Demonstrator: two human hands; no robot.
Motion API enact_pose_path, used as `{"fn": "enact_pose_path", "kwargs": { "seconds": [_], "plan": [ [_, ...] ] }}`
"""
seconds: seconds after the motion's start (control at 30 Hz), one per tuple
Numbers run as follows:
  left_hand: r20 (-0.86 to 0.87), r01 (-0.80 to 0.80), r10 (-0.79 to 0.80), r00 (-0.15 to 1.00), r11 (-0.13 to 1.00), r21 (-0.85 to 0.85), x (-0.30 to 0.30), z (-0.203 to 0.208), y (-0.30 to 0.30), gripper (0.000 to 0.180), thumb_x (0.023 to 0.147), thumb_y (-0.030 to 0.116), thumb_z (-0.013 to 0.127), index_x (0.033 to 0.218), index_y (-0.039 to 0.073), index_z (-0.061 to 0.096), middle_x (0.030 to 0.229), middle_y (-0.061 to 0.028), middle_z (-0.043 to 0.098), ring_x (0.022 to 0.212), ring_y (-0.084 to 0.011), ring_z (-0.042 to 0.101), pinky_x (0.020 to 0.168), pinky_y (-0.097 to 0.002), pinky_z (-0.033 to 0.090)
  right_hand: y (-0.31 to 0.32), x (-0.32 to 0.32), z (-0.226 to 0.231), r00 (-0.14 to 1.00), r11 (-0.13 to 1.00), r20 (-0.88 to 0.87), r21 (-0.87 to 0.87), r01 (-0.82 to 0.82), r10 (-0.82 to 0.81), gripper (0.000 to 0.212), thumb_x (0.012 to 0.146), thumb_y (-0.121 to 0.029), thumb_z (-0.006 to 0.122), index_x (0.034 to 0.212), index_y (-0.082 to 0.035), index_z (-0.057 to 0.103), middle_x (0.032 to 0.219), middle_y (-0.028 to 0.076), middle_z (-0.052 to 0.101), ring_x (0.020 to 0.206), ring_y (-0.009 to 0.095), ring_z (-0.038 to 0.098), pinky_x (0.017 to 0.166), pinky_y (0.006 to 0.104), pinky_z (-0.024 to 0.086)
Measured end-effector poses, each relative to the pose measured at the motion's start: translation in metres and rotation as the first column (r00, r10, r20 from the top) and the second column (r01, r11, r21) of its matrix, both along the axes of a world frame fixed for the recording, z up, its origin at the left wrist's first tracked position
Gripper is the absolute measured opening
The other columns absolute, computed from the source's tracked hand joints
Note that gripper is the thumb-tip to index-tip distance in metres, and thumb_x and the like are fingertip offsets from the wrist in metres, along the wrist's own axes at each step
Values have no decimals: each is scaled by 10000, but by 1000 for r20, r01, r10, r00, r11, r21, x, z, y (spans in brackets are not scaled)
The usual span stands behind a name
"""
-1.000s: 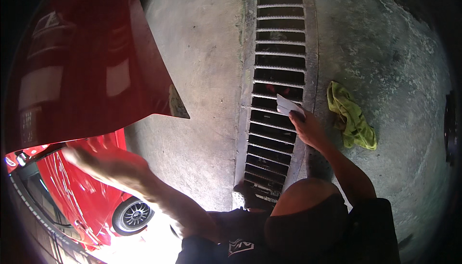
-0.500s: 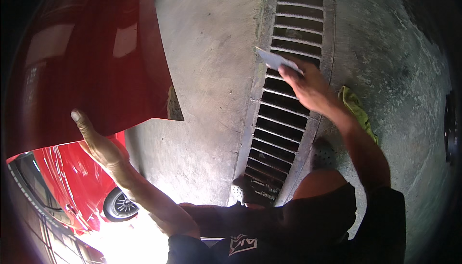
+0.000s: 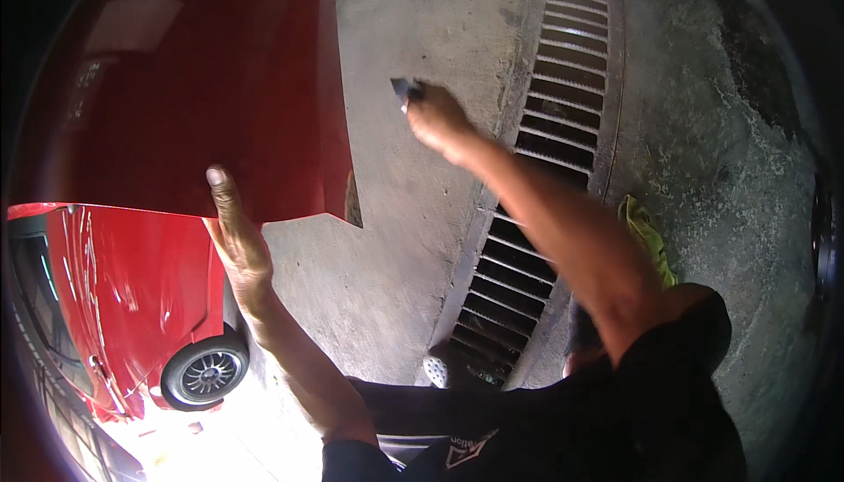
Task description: The person uses a scraper to remove paint from the edge of a red car door. They repeatedly scrape the surface and wipe away residue with a yellow cloth.
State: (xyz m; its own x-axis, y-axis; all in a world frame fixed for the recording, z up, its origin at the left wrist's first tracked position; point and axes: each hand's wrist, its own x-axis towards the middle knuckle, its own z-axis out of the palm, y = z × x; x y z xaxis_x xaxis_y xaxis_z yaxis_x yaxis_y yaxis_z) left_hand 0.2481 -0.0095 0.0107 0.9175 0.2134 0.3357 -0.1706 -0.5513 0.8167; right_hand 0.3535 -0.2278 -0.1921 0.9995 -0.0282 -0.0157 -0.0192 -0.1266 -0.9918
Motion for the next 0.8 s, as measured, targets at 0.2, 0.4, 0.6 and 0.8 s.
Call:
{"fn": "enact_pose_path", "kwargs": {
  "seconds": [0.2, 0.4, 0.6, 0.8],
  "plan": [
    [-300, -22, 17, 954, 1000, -14, -37, -6, -9, 1093, 974, 810, 487, 1548, -116, 394, 1495, -293, 541, 1288, -324, 635, 971, -470, 604, 127, -98, 33, 963, 876, -11, 412, 249, -269, 448, 1133, -192, 393, 1512, 19, 505, 1189, 283, 720, 1028, 412, 733, 864, 493, 576],
    [-493, 84, -68, 867, 996, 10, -69, -43, -7, 926, 1065, 709, 408, 1522, -96, 452, 1457, -209, 601, 1317, -260, 599, 1161, -406, 442, 160, -190, 78, 980, 850, 169, 527, 3, -108, 673, 1139, -230, 381, 1697, -25, 67, 1762, 261, 59, 1645, 393, 51, 1316, 513, 85],
    [-461, 205, -267, 846, 962, -180, -70, -56, 2, 845, 1115, 638, 353, 1528, -89, 480, 1561, -195, 532, 1443, -264, 493, 1235, -407, 334, 163, -157, 63, 998, 861, 61, 508, -34, 3, 744, 1143, -485, 185, 1697, -12, 33, 1771, 239, -17, 1647, 384, -32, 1306, 560, 46],
    [-355, 167, -260, 898, 947, -273, -68, -60, 10, 870, 1110, 647, 338, 1608, -66, 355, 1658, -201, 413, 1531, -278, 391, 1267, -434, 295, 155, -136, 72, 997, 830, 16, 554, -68, 71, 785, 1134, -532, 166, 1687, 17, 70, 1766, 253, 43, 1647, 390, 28, 1304, 566, 65]
  ]
}}
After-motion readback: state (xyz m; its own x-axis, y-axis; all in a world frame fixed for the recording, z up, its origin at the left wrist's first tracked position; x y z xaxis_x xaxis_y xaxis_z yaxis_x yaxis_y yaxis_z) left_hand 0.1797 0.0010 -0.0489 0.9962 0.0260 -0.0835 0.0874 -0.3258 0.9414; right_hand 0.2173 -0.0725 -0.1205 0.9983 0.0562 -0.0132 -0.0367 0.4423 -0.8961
